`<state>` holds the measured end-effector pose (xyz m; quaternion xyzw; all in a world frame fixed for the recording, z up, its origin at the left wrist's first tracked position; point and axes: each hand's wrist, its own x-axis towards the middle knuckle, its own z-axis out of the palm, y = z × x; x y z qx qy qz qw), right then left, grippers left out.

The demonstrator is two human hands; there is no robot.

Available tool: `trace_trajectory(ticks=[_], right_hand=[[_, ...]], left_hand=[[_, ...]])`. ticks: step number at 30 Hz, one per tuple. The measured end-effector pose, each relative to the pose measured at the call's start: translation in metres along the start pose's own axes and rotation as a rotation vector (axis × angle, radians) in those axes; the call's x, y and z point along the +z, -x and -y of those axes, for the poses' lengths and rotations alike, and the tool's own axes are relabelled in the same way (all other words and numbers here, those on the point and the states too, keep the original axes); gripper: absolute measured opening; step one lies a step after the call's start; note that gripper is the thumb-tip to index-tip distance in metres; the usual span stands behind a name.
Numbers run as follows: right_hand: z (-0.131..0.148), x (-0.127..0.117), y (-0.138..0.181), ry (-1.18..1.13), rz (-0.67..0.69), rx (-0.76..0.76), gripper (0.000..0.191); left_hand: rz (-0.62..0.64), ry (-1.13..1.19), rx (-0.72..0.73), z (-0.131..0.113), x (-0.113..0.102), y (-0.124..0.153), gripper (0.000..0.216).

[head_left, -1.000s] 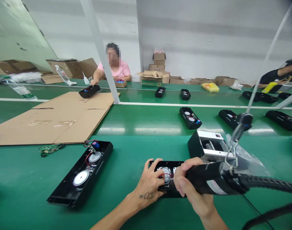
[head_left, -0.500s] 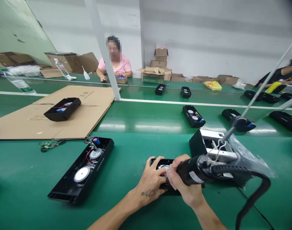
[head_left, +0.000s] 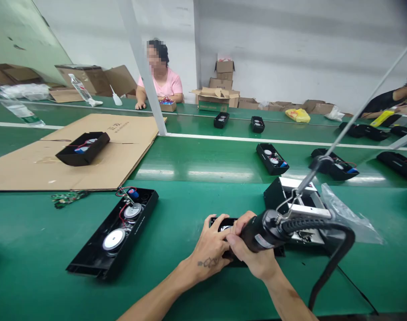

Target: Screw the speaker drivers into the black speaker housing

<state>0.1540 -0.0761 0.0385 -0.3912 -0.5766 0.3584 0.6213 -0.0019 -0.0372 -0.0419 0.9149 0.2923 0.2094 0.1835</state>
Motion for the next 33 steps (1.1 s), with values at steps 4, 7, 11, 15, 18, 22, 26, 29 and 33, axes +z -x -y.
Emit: trace_trajectory(ticks=[4, 7, 11, 15, 18, 22, 26, 29, 33], right_hand=[[-0.001, 0.001, -0.001, -0.081, -0.028, 0.084, 0.021], [0.028, -0.016, -0.018, -0.203, -0.081, 0.037, 0.022], [0.071, -0.068, -0.030, -0.264, -0.459, -0.058, 0.028], [0.063, -0.142, -0.010, 0.219, -0.828, 0.063, 0.044], [0.037, -0.190, 0.015, 0.569, -0.903, 0.298, 0.051], [0.010, -0.197, 0.050, 0.884, -0.856, 0.186, 0.085], [-0.013, -0.139, 0.078, 1.288, -0.625, -0.207, 0.077], [-0.023, -0.098, 0.069, 1.197, -0.218, -0.262, 0.067], [-0.014, -0.083, 0.018, 1.151, 0.295, 0.134, 0.052]], left_hand=[[0.141, 0.141, -0.118, -0.002, -0.015, -0.011, 0.014], [0.201, 0.184, -0.166, 0.008, -0.031, -0.032, 0.020], [0.300, 0.278, -0.266, 0.031, -0.049, -0.065, 0.045], [0.370, 0.370, -0.350, 0.044, -0.055, -0.083, 0.054], [0.381, 0.407, -0.378, 0.046, -0.055, -0.084, 0.055], [0.368, 0.435, -0.389, 0.044, -0.055, -0.082, 0.059], [0.350, 0.432, -0.389, 0.043, -0.053, -0.081, 0.056], [0.341, 0.419, -0.392, 0.043, -0.051, -0.080, 0.054], [0.345, 0.405, -0.385, 0.043, -0.051, -0.080, 0.056]])
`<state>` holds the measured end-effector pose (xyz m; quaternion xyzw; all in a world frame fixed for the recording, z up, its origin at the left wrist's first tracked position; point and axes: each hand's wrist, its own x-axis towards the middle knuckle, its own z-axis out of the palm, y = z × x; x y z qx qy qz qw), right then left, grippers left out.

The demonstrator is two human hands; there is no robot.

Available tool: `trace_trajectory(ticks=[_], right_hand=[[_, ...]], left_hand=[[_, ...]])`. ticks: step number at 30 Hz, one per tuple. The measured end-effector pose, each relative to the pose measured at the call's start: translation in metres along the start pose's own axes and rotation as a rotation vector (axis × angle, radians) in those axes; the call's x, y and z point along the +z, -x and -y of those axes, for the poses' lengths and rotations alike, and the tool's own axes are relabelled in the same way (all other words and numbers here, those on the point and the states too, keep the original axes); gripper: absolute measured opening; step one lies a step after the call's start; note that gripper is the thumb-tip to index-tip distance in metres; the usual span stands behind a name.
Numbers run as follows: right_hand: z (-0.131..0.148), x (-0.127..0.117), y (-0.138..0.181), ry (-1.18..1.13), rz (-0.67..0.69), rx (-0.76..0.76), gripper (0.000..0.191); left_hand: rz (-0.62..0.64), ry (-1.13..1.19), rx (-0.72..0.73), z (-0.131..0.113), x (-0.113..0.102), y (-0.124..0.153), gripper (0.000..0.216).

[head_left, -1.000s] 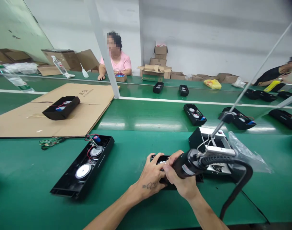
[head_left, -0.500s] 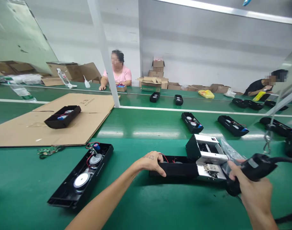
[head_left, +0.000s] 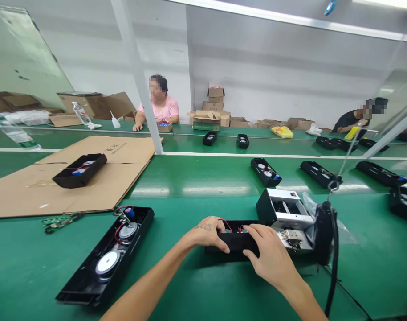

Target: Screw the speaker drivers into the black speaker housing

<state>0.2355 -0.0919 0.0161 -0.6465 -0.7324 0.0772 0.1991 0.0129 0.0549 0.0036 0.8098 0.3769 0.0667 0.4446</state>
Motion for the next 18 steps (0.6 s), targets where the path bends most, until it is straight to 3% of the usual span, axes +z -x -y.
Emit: trace_trajectory(ticks=[1, 3, 5, 10, 18], right_hand=[[0.000, -0.008, -0.012, 0.000, 0.148, 0.030, 0.051], [0.000, -0.019, -0.032, -0.010, 0.287, 0.068, 0.045], [-0.001, -0.024, -0.044, -0.025, 0.312, 0.086, 0.041], [0.000, -0.022, -0.056, -0.037, 0.354, 0.109, 0.052], [0.002, -0.019, -0.062, -0.021, 0.370, 0.128, 0.045]], left_hand=[[0.001, -0.001, 0.000, -0.001, 0.000, 0.000, 0.056], [0.000, 0.000, -0.003, -0.002, -0.001, 0.001, 0.056], [0.001, 0.003, -0.008, -0.003, -0.002, 0.001, 0.056], [0.020, 0.009, -0.014, -0.003, -0.002, -0.002, 0.059], [0.013, 0.017, 0.012, -0.008, -0.003, -0.001, 0.058]])
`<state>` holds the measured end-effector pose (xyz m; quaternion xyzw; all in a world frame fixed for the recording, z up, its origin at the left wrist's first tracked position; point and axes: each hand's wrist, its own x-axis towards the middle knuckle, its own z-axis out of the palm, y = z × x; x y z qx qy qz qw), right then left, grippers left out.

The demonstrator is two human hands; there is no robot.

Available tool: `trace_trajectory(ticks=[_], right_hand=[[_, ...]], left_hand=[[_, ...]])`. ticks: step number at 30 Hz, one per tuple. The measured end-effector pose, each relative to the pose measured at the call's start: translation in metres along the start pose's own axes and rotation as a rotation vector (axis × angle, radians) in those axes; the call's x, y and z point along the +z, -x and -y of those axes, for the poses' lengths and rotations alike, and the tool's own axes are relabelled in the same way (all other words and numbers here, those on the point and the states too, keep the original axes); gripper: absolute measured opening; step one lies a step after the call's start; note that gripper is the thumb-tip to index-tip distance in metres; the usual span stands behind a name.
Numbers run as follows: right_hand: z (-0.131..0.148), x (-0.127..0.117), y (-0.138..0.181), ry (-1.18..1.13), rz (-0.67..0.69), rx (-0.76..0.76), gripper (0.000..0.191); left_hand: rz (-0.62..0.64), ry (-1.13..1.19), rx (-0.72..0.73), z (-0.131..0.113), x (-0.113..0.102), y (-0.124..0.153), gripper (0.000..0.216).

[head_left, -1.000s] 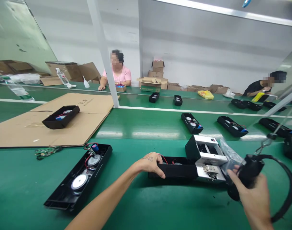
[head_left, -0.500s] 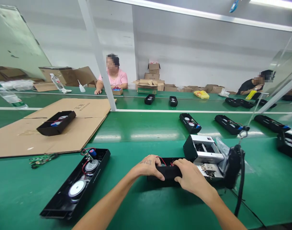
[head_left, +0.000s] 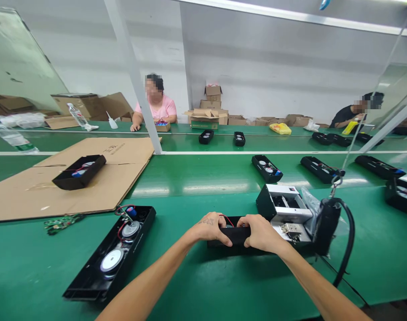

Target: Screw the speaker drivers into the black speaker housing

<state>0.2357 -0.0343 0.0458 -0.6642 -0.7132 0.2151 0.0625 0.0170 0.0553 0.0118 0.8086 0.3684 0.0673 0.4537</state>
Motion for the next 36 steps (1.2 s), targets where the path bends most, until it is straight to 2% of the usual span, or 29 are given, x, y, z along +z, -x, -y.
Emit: trace_trajectory(ticks=[4, 9, 12, 15, 22, 30, 36], right_hand=[[-0.001, 0.001, 0.004, 0.033, -0.006, -0.085, 0.040], [0.001, -0.002, 0.009, 0.046, 0.023, -0.182, 0.064], [0.007, -0.004, 0.009, 0.064, 0.035, -0.219, 0.055], [0.013, -0.006, 0.005, 0.092, 0.064, -0.209, 0.042], [0.016, -0.007, -0.014, 0.072, 0.165, -0.130, 0.033], [0.028, -0.002, -0.009, 0.095, 0.119, -0.071, 0.025], [0.023, 0.002, -0.003, 0.097, 0.079, -0.076, 0.028]], left_hand=[[0.002, 0.005, -0.001, 0.001, 0.000, 0.000, 0.056], [0.013, 0.005, 0.000, 0.003, -0.001, -0.001, 0.053], [0.010, 0.005, 0.004, 0.004, 0.000, 0.000, 0.052], [-0.009, 0.004, 0.008, 0.003, 0.002, 0.002, 0.053], [-0.041, -0.007, 0.016, 0.003, 0.007, 0.003, 0.050], [-0.071, -0.045, 0.064, 0.006, 0.014, 0.002, 0.057], [-0.130, -0.158, 0.103, 0.007, 0.016, 0.009, 0.046]])
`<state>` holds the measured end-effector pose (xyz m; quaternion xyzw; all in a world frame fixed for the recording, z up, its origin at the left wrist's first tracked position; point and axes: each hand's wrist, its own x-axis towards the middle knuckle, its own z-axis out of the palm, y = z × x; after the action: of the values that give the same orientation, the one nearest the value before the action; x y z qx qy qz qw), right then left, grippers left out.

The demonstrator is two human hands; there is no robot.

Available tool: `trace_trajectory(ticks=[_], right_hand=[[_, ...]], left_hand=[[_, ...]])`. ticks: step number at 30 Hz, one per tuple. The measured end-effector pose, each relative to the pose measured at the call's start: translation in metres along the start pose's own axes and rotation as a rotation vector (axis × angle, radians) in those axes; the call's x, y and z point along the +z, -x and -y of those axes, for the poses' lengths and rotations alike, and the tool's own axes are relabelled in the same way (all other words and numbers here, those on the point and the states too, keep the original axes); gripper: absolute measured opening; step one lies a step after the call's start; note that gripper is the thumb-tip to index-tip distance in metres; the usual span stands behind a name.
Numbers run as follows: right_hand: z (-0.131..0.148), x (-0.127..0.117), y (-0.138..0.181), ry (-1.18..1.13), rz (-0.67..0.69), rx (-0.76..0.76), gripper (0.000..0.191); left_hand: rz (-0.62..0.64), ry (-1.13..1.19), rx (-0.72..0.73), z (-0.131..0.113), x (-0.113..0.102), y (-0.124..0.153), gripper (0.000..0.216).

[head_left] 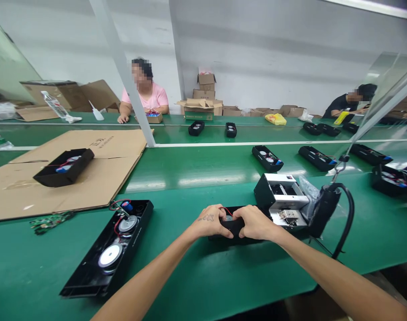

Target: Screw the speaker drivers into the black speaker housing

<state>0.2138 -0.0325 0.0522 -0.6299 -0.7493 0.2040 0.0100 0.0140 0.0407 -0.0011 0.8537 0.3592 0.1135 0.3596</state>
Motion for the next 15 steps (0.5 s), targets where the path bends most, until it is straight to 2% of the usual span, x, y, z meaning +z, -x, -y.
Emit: trace_trajectory(ticks=[4, 7, 10, 12, 15], right_hand=[[0.001, 0.019, 0.017, 0.035, -0.088, -0.050, 0.034], [0.008, 0.046, 0.032, 0.049, -0.154, -0.101, 0.040], [0.015, 0.079, 0.044, 0.027, -0.206, -0.149, 0.050], [0.016, 0.098, 0.050, -0.017, -0.293, -0.208, 0.058], [0.014, 0.116, 0.057, -0.093, -0.504, -0.305, 0.060]], left_hand=[[-0.118, -0.110, 0.047, -0.014, 0.007, 0.035, 0.036], [-0.330, -0.266, 0.168, -0.023, 0.024, 0.067, 0.058], [-0.496, -0.431, 0.332, -0.028, 0.049, 0.083, 0.075], [-0.509, -0.455, 0.371, -0.030, 0.063, 0.083, 0.080], [-0.499, -0.440, 0.364, -0.030, 0.076, 0.078, 0.080]])
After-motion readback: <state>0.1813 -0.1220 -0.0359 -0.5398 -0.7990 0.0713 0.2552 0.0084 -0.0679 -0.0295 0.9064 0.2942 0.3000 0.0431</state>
